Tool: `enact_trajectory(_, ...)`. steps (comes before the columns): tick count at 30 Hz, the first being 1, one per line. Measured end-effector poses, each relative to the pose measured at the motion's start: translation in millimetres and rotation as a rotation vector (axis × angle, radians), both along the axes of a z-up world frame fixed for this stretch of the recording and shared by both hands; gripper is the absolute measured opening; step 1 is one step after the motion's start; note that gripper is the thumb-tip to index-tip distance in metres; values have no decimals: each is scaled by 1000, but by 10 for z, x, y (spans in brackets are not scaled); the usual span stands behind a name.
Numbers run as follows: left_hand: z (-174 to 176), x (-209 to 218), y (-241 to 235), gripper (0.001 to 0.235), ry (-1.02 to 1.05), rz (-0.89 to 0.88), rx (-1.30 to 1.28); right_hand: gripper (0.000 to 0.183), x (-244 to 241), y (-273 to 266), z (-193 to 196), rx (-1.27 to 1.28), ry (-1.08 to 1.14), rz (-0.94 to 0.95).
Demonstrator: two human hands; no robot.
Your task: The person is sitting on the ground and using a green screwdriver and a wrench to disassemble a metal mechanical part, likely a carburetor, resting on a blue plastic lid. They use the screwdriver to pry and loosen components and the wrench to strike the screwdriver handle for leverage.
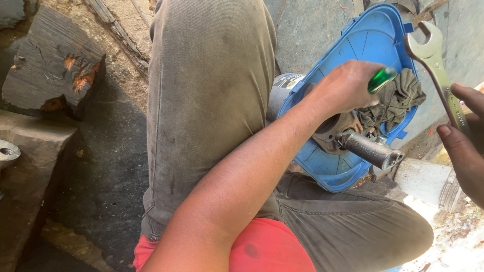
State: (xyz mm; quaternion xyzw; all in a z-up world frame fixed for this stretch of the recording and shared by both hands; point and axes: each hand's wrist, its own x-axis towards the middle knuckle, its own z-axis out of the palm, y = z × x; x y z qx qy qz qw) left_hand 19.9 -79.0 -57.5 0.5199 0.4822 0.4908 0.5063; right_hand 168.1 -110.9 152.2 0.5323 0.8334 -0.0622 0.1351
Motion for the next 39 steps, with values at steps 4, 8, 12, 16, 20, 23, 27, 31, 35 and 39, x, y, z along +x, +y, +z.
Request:
enact_trajectory(4, -36, 67, 29, 42, 32, -79, 65, 57, 32, 8, -7, 34, 45, 100)
enact_trajectory(8, -20, 80, 42, 43, -15, -139, 50, 54, 65, -62, -45, 49, 19, 25)
enact_trajectory(12, 55, 64, 59, 33, -7, -264, -103, 55, 167, -88, -78, -162, 76, -127)
enact_trajectory(16, -9, 97, 109, 24, -283, -443, -155, 55, 333, -9, -91, -91, 131, -23)
enact_trajectory(20, -113, 195, 185, 23, -422, -419, -74, 57, 361, 30, 41, -16, -78, -62)
enact_trajectory(23, -139, 223, 194, 21, -383, -419, -33, 56, 313, 2, 34, 13, -58, -56)
enact_trajectory(27, -54, 191, 175, 15, -297, -464, -122, 56, 345, -46, -6, -198, 39, 8)
enact_trajectory(31, -10, 124, 133, 18, -341, -470, -144, 56, 423, 12, -64, -117, 34, -83)
enact_trajectory(35, 24, 105, 136, 17, -290, -455, -79, 60, 457, 30, 16, -94, 95, -56)
enact_trajectory(39, 27, 130, 96, 10, -182, -466, -116, 58, 399, -33, 25, 24, -127, -111)
